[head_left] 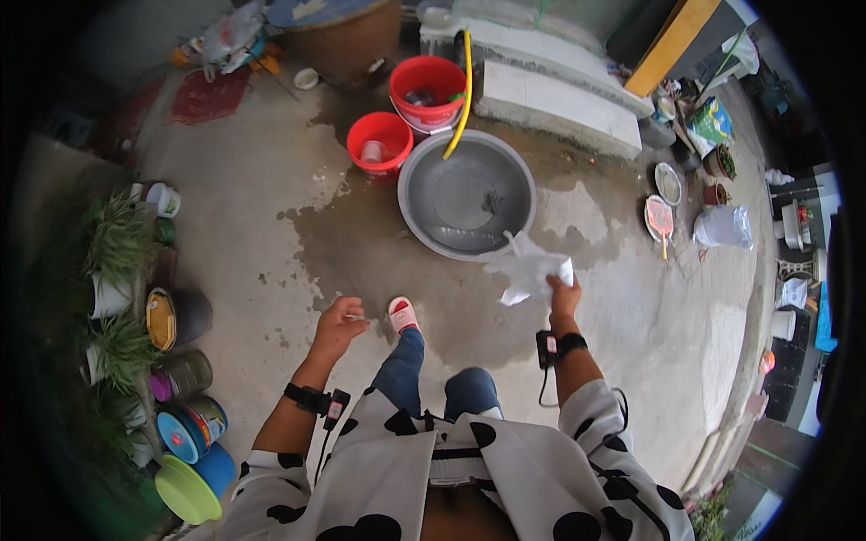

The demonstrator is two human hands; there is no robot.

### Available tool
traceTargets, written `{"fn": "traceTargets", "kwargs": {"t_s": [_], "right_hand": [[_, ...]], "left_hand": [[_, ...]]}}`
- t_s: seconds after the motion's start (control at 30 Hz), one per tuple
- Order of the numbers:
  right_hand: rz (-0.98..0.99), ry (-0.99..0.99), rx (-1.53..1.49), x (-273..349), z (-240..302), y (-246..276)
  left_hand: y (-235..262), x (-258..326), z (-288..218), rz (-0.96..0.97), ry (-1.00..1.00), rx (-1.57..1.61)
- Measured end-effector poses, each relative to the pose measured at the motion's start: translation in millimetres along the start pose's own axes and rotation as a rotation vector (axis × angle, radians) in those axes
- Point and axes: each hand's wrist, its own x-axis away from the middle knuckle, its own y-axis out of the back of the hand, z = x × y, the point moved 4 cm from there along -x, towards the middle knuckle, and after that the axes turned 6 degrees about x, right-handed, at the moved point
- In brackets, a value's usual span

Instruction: The person cuts multiple sheets from a roll of paper towels using scissors, then walks outside to wet the towels in a basin of water. They return inside and wipe a wooden door with the wet paper towels, focusing on removing residue from a red decorative poster.

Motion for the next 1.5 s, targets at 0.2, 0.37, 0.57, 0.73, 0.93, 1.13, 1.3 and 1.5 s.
{"fn": "traceTargets", "kwargs": {"t_s": [0.2,0.37,0.57,0.73,0.93,1.13,1.3,1.5], "right_hand": [[-0.073,0.347,0.552,-100.5,14.2,-113.3],[0.132,0.762,0.900,-147.3,-10.6,-237.0],[0.422,0.912,1.120,-200.0,-155.4,-363.0],[0.539,0.759,1.203,-225.8,-280.7,-408.7],[0.783,0.440,1.063,-274.6,-379.4,-429.3],[1.018,0.003,0.901,-287.5,-410.3,-443.7],[0.849,-0.513,0.379,-297.8,-370.1,-413.0],[0.383,0.511,0.958,-286.8,-306.9,-402.3]], "left_hand": [[25.3,-78.5,37.1,-0.021,0.081,-0.024],[41.2,-92.3,111.1,-0.154,0.229,0.121],[51.4,-97.8,209.7,-0.287,0.457,0.151],[42.5,-111.8,264.6,-0.368,0.542,0.138],[36.2,-128.7,300.5,-0.386,0.671,0.073],[27.3,-150.2,304.2,-0.352,0.693,0.180],[18.7,-163.3,294.8,-0.303,0.696,0.274],[11.6,-185.0,295.5,-0.242,0.644,0.276]]}}
